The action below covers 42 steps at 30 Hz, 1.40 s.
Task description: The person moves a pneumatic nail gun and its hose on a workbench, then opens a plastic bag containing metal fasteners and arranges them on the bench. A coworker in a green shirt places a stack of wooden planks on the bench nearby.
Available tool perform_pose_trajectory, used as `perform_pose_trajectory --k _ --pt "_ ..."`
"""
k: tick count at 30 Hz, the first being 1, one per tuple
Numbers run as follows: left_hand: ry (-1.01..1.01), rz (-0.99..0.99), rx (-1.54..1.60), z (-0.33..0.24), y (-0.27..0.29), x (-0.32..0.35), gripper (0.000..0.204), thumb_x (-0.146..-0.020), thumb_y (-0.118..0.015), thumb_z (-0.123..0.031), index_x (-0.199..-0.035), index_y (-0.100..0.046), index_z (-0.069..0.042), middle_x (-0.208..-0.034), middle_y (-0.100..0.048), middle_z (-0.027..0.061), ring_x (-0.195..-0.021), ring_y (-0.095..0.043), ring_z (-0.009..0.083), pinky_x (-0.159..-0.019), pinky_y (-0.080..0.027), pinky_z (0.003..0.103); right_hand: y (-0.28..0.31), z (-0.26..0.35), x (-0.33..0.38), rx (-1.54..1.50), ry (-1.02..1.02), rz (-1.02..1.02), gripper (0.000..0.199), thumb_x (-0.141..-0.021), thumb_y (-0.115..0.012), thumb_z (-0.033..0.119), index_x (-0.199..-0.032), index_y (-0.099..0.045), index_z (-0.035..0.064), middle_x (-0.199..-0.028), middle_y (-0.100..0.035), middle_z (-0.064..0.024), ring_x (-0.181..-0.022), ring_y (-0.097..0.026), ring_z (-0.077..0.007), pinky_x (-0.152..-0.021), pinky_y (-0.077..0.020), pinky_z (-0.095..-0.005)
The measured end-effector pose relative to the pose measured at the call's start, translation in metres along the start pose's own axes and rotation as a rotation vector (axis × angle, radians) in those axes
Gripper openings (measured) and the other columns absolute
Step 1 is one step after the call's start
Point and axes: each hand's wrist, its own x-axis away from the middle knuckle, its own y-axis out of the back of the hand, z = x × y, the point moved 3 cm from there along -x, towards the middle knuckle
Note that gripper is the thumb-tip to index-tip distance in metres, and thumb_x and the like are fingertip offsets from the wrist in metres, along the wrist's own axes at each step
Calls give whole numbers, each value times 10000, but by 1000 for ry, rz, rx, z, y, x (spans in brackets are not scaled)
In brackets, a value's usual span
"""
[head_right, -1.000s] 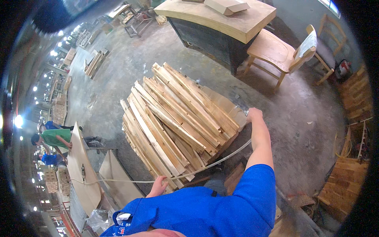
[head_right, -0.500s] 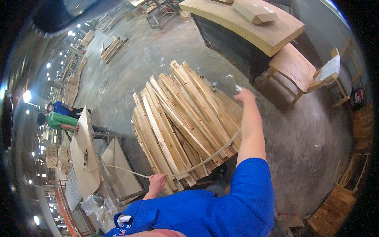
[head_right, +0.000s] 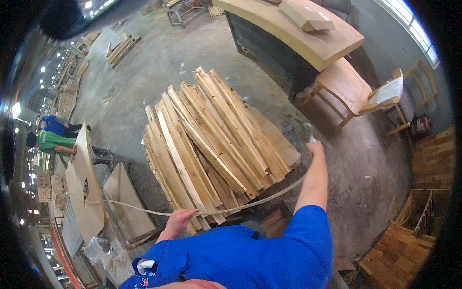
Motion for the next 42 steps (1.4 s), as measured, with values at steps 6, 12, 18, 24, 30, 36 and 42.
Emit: perform_pose_trajectory --k 6,12,18,24,30,36,42 --pt "57 -75 -12 0 17 4 254 -751 -544 -65 -997 -593 -104 -740 -588 92 -681 -552 270 -599 -443 360 -8 120 1 -88 141 80 257 -664 -557 188 -534 -510 -28 -450 -496 -112 -377 -499 -199 -390 -388 -333" --pt "37 -183 32 0 17 43 252 -753 -547 -63 -997 -593 -103 -782 -606 100 -716 -569 267 -619 -452 356 -2 196 29 -94 267 138 235 -666 -577 180 -585 -527 -35 -472 -500 -107 -377 -491 -191 -393 -385 -326" --pt "-87 -180 134 6 -5 75 267 -720 -575 -64 -982 -596 -111 -779 -610 84 -714 -573 257 -616 -448 353 13 243 69 -260 360 185 138 -682 -562 125 -611 -516 16 -487 -501 -74 -400 -505 -182 -382 -393 -313" --pt "-49 -147 82 14 -21 110 309 -694 -584 -66 -997 -596 -130 -785 -613 67 -675 -565 241 -609 -442 341 7 219 128 -682 163 469 50 -678 -533 17 -687 -489 38 -547 -523 -90 -419 -527 -189 -363 -428 -304" --pt "-247 -353 162 -27 18 50 292 -713 -566 -61 -995 -603 -126 -783 -615 58 -669 -581 230 -585 -456 330 205 104 108 -542 192 -668 116 -707 -518 119 -748 -501 12 -569 -527 -79 -381 -469 -139 -315 -369 -274" --pt "-83 -223 76 -61 25 -1 220 -767 -578 -190 -982 -610 -156 -724 -607 66 -627 -586 227 -535 -465 319 222 161 136 -321 439 74 147 -696 -527 107 -812 -479 29 -560 -515 -61 -393 -468 -107 -335 -361 -257" --pt "-20 -247 132 -68 6 -41 199 -787 -573 -256 -953 -619 -156 -677 -589 80 -588 -584 234 -515 -461 322 259 112 118 -188 529 -292 185 -691 -521 86 -855 -446 45 -589 -492 -51 -438 -486 -120 -381 -392 -252"
